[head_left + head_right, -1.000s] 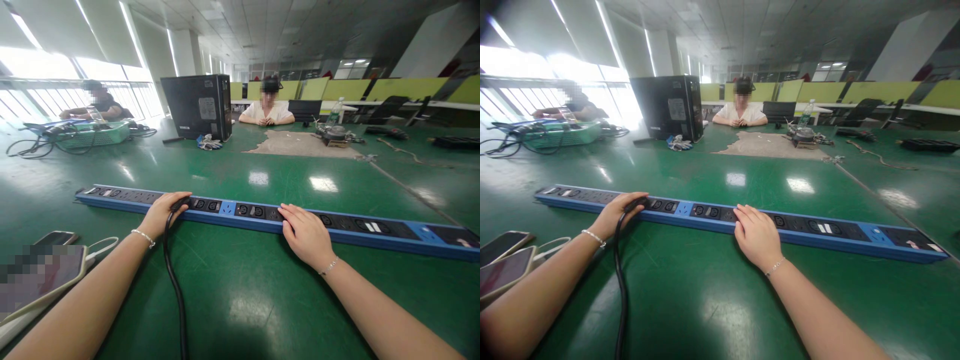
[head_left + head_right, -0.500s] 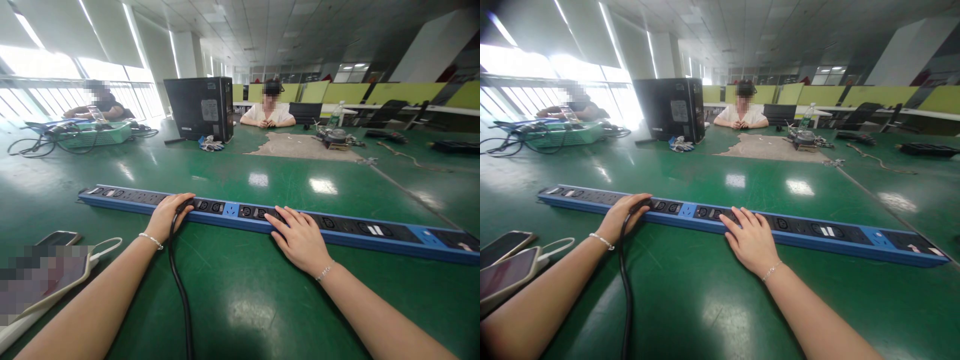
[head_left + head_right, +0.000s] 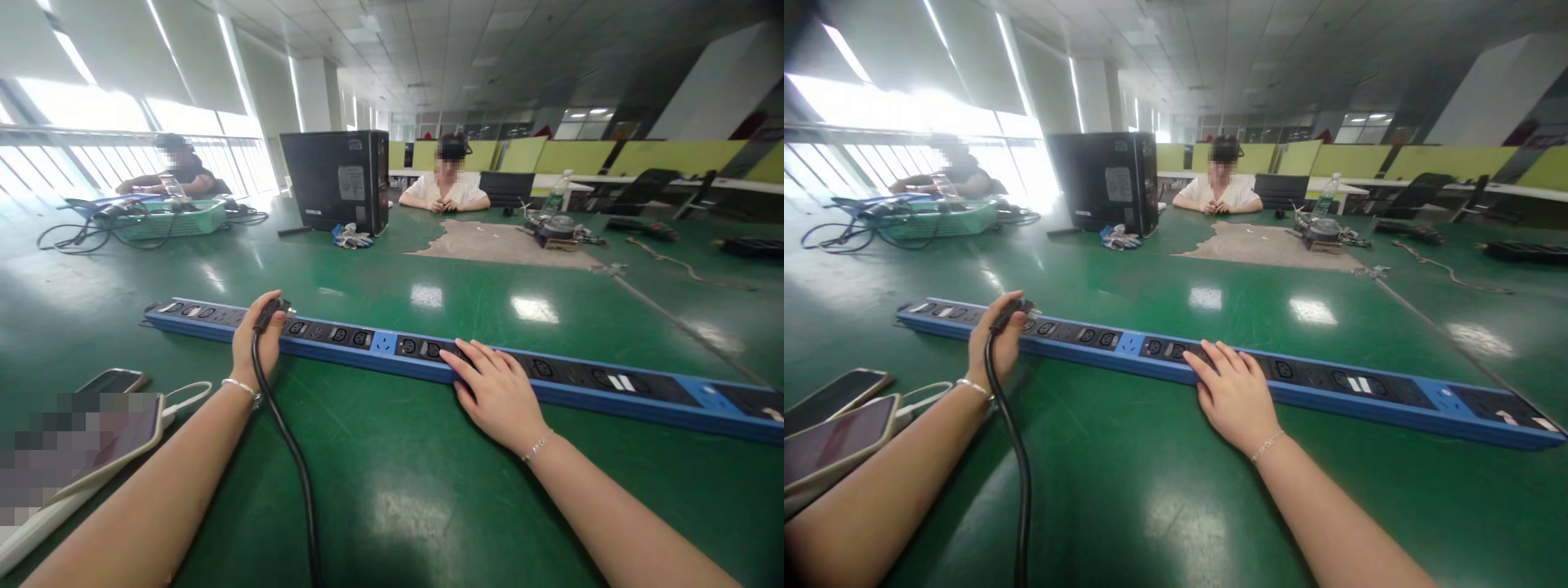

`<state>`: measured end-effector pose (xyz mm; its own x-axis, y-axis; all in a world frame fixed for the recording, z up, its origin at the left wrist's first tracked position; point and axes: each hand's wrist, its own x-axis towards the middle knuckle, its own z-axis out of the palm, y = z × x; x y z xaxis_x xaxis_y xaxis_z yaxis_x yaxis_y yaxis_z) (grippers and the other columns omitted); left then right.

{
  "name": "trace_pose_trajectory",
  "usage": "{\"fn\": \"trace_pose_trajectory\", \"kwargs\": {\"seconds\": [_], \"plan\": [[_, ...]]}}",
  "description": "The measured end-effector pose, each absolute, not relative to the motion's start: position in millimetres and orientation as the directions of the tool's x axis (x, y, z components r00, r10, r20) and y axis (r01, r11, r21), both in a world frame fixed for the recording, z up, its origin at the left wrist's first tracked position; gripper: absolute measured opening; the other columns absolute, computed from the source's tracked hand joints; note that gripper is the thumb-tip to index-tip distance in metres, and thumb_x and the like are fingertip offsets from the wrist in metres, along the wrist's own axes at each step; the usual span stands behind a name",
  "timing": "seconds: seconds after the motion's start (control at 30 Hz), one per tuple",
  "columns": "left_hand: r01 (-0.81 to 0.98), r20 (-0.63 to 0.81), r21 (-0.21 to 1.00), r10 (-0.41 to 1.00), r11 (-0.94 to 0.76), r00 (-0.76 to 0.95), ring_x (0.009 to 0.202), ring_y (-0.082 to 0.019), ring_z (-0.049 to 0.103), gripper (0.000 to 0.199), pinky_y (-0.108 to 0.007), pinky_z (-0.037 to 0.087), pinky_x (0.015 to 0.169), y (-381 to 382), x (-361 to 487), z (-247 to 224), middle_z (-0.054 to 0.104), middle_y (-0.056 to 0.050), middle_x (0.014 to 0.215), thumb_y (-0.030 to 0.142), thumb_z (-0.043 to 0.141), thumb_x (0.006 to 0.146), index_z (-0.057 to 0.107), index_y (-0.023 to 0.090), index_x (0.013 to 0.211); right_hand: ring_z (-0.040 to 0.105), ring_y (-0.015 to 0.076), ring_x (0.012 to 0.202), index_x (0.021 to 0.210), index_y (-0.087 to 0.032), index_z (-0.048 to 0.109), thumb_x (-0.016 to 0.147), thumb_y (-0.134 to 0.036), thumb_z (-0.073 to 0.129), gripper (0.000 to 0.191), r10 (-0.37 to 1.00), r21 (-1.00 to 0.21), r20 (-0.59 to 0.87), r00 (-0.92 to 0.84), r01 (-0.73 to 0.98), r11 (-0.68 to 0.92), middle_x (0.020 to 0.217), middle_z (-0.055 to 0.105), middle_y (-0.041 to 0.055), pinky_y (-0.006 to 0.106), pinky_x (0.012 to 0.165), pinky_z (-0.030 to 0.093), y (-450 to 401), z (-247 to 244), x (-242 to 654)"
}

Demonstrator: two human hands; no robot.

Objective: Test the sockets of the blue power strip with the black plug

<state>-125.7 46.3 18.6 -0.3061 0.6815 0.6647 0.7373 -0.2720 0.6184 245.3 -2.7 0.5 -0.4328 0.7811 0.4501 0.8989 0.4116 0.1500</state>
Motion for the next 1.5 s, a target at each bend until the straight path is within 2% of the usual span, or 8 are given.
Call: {"fn": "trace_pose_trajectory", "kwargs": {"seconds": [0.1,0.23,0.4,0.53,0.83,1.13,1.33,1.5], "plan": [[0.739,0.628,0.617,0.736,-0.270,-0.255,0.097,-0.022,0.061,0.040,-0.034,0.047,0.087,43,-111,20,0.066,-0.005,0.106,0.045,0.051,0.085,0.059,0.022,0.117,0.043,0.0227,0.124,0.132,-0.032,0.047,0.087,-0.026,0.046,0.046,0.783,0.139,0.455,-0.424,0.902,0.408,0.137,0.049,0.0034,0.041,0.098,0.033,-3,1,244],[0.752,0.556,0.553,0.831,-0.358,-0.013,0.100,-0.024,0.060,0.044,-0.039,0.046,0.091,41,-74,20,0.065,-0.006,0.109,0.045,0.050,0.084,0.057,0.023,0.121,0.043,0.0224,0.123,0.131,-0.032,0.048,0.087,-0.026,0.046,0.045,0.787,0.125,0.465,-0.406,0.910,0.395,0.136,0.050,0.0032,0.040,0.097,0.033,-4,1,243],[0.717,0.508,0.536,0.849,-0.446,0.148,0.106,-0.022,0.058,0.039,-0.039,0.043,0.095,50,-33,16,0.064,-0.007,0.115,0.036,0.048,0.086,0.055,0.021,0.122,0.042,0.0222,0.123,0.131,-0.032,0.048,0.086,-0.026,0.046,0.045,0.789,0.112,0.469,-0.397,0.913,0.393,0.136,0.049,0.0030,0.040,0.097,0.032,-4,1,242],[0.723,0.505,0.479,0.830,-0.498,0.237,0.103,-0.022,0.058,0.036,-0.040,0.043,0.094,55,-23,14,0.068,-0.005,0.106,0.035,0.049,0.086,0.056,0.023,0.120,0.042,0.0222,0.123,0.131,-0.033,0.048,0.086,-0.026,0.046,0.045,0.795,0.101,0.462,-0.393,0.914,0.394,0.136,0.049,0.0027,0.040,0.097,0.032,-4,1,241],[0.745,0.500,0.448,0.829,-0.494,0.250,0.098,-0.021,0.060,0.032,-0.037,0.043,0.091,52,-19,13,0.067,-0.004,0.104,0.036,0.049,0.088,0.056,0.024,0.116,0.042,0.0226,0.123,0.131,-0.032,0.049,0.085,-0.025,0.046,0.046,0.801,0.093,0.459,-0.386,0.917,0.388,0.135,0.050,0.0031,0.040,0.097,0.032,-5,3,240],[0.818,0.524,0.265,0.788,-0.511,0.322,0.096,-0.020,0.057,0.028,-0.036,0.041,0.089,55,-16,4,0.063,-0.003,0.106,0.038,0.047,0.089,0.055,0.026,0.114,0.041,0.0223,0.124,0.131,-0.033,0.047,0.085,-0.025,0.046,0.047,0.810,0.087,0.449,-0.377,0.921,0.380,0.136,0.049,0.0022,0.040,0.098,0.031,-5,2,240],[0.835,0.500,0.115,0.757,-0.539,0.420,0.098,-0.022,0.057,0.030,-0.042,0.036,0.095,39,-11,16,0.062,-0.006,0.107,0.035,0.040,0.092,0.053,0.024,0.117,0.041,0.0224,0.124,0.131,-0.032,0.048,0.085,-0.024,0.046,0.046,0.808,0.095,0.450,-0.379,0.921,0.379,0.136,0.049,0.0033,0.040,0.098,0.032,-5,3,240],[0.842,0.506,0.088,0.752,-0.532,0.422,0.099,-0.023,0.057,0.031,-0.048,0.030,0.100,37,-10,16,0.062,-0.006,0.108,0.037,0.040,0.092,0.052,0.026,0.118,0.042,0.0229,0.124,0.129,-0.030,0.050,0.084,-0.025,0.047,0.045,0.816,0.076,0.455,-0.355,0.929,0.361,0.135,0.050,0.0046,0.041,0.098,0.033,-8,4,234]]}}
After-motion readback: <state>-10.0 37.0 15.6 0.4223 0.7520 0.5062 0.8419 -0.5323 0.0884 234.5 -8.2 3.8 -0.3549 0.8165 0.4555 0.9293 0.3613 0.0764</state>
